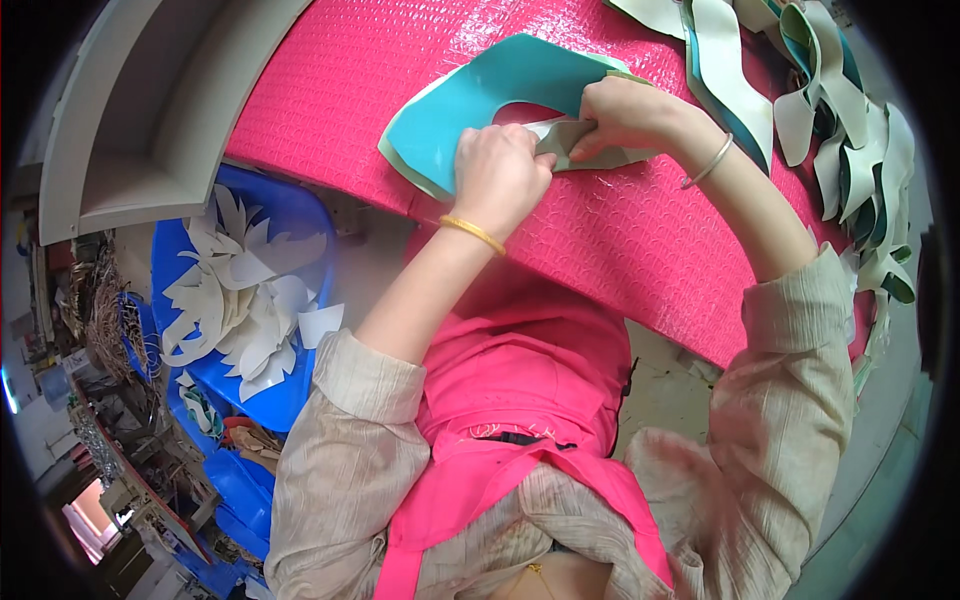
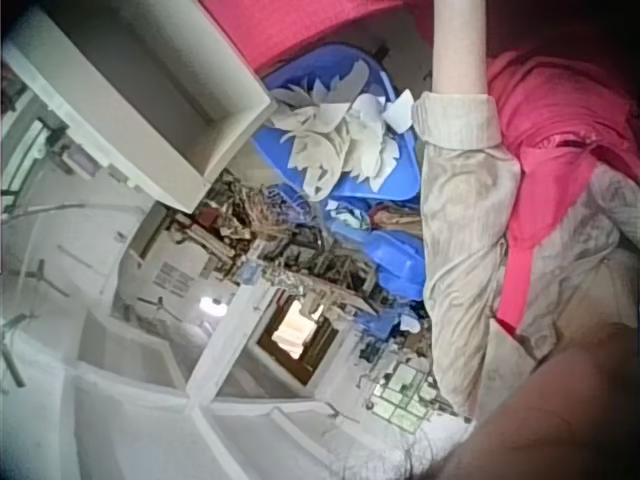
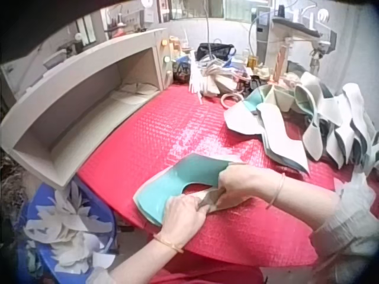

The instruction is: The person assembles shoe components by hand on a pink work surface. They pick up a white shoe upper, insert a white insole, and then insert a green heel counter, pressing the parts together. The process is repeated for multiple shoe units, with finished assemblies placed on the table.

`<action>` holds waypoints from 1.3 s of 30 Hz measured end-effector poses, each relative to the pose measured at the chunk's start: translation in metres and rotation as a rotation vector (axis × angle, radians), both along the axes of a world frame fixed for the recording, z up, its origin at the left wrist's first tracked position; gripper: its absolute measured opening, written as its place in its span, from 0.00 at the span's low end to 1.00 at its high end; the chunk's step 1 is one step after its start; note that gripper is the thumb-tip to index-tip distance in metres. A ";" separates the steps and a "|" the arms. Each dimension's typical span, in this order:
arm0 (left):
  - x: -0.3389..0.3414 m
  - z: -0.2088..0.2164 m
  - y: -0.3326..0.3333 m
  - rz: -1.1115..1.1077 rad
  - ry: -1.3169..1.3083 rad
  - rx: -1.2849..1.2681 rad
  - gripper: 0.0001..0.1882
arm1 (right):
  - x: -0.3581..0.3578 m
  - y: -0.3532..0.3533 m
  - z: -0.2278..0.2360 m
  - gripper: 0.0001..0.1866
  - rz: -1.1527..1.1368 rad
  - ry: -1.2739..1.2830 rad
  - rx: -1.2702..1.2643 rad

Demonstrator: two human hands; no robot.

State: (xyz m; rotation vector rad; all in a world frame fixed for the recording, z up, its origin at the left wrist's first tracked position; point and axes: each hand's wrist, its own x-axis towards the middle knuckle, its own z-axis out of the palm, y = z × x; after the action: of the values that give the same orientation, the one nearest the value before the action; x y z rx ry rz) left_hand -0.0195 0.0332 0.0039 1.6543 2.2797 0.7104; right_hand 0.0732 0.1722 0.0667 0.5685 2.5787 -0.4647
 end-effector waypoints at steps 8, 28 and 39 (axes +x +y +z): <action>-0.002 0.010 0.007 -0.052 0.063 -0.152 0.16 | 0.002 -0.005 -0.013 0.18 0.043 0.039 0.154; 0.034 -0.022 -0.024 -0.313 0.295 0.356 0.19 | 0.004 -0.005 -0.014 0.06 0.280 -0.035 0.306; 0.055 -0.019 -0.009 -0.249 0.166 0.315 0.20 | 0.005 0.003 -0.009 0.09 0.380 -0.210 0.388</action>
State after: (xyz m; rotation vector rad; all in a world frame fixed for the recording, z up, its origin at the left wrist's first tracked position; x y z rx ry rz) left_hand 0.0358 0.0238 -0.0153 2.1678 2.0925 0.9397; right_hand 0.0784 0.1753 0.0575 0.2206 2.4971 0.2157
